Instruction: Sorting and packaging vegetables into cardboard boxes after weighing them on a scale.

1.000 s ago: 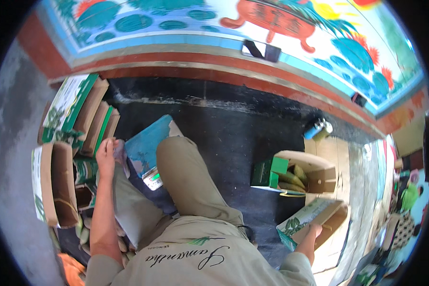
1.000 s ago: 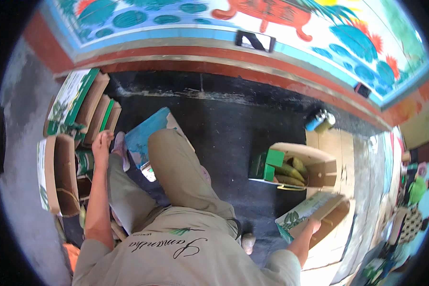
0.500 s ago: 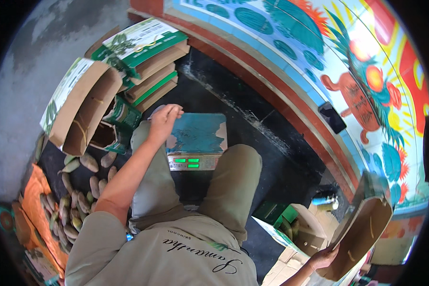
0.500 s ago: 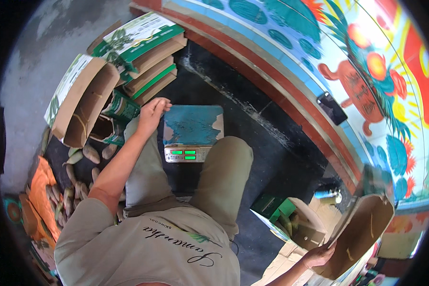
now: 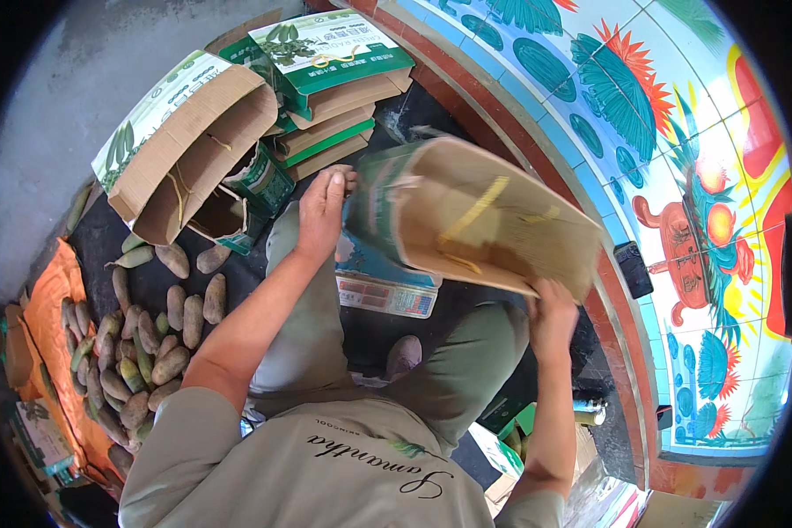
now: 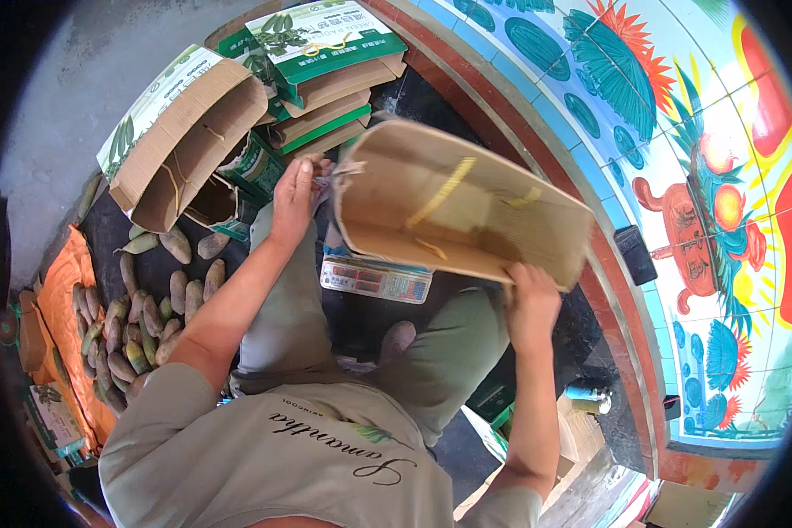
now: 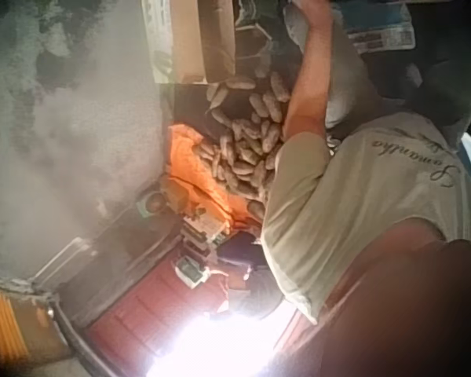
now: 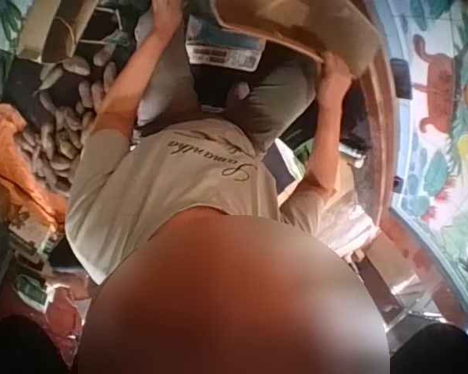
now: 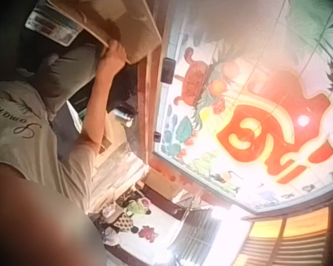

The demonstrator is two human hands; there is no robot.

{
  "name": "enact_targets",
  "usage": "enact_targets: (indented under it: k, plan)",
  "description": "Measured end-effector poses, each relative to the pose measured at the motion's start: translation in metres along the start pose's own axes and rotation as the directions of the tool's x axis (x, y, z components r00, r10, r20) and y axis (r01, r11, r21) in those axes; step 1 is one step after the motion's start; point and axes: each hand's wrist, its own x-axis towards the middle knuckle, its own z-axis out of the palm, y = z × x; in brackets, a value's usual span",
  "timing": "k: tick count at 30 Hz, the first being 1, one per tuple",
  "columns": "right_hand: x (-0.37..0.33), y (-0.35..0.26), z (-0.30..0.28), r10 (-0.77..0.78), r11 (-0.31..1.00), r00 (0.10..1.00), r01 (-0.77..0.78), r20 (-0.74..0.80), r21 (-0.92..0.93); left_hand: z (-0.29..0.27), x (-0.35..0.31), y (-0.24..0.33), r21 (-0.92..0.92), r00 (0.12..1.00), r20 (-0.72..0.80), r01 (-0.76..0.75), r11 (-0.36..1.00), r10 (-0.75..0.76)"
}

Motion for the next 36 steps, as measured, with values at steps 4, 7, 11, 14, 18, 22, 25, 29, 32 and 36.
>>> enact_targets:
  k: [4, 7, 11, 14, 18, 22, 25, 29, 32, 36]
  plan:
    - [0.026, -0.003, 0.077, -0.154, 0.988, 0.983, 0.151, 0.102, 0.044, -0.008, 0.002, 0.000, 0.109, 0.998, -0.028, -0.045, 0.993, 0.048]
    - [0.028, 0.000, 0.132, -0.190, 0.981, 0.967, 0.192, 0.173, 0.002, -0.012, 0.002, -0.008, 0.121, 0.998, -0.013, -0.064, 0.991, 0.066]
    - [0.029, -0.003, 0.163, -0.186, 0.978, 0.957, 0.202, 0.224, -0.048, -0.016, 0.004, -0.010, 0.196, 0.999, 0.012, -0.048, 0.979, 0.047]
    - [0.024, 0.001, 0.176, -0.133, 0.987, 0.961, 0.150, 0.241, -0.051, -0.011, 0.005, -0.013, 0.207, 0.999, 0.035, -0.031, 0.978, 0.024]
    - [0.023, -0.002, 0.187, -0.111, 0.993, 0.962, 0.114, 0.248, 0.000, -0.008, 0.004, -0.015, 0.190, 0.999, 0.029, -0.035, 0.981, 0.030]
    - [0.024, 0.003, 0.189, -0.089, 0.992, 0.975, 0.105, 0.204, -0.071, -0.006, 0.004, -0.012, 0.248, 0.997, 0.068, -0.057, 0.967, 0.042]
    - [0.026, 0.000, 0.170, -0.095, 0.995, 0.993, 0.095, 0.071, 0.004, -0.005, 0.004, -0.013, 0.274, 0.996, 0.080, -0.058, 0.960, 0.037]
    - [0.018, -0.001, 0.111, 0.078, 0.984, 0.983, -0.049, -0.167, 0.170, -0.005, 0.004, -0.016, 0.267, 0.996, 0.083, -0.057, 0.962, 0.037]
    - [-0.023, 0.021, 0.081, 0.341, 0.928, 0.882, -0.260, -0.326, 0.267, -0.004, 0.003, -0.016, 0.264, 0.995, 0.093, -0.051, 0.963, 0.027]
    - [-0.144, 0.070, 0.104, 0.747, 0.655, 0.620, -0.621, -0.241, 0.430, 0.013, 0.000, -0.015, 0.232, 0.997, 0.065, -0.063, 0.971, 0.049]
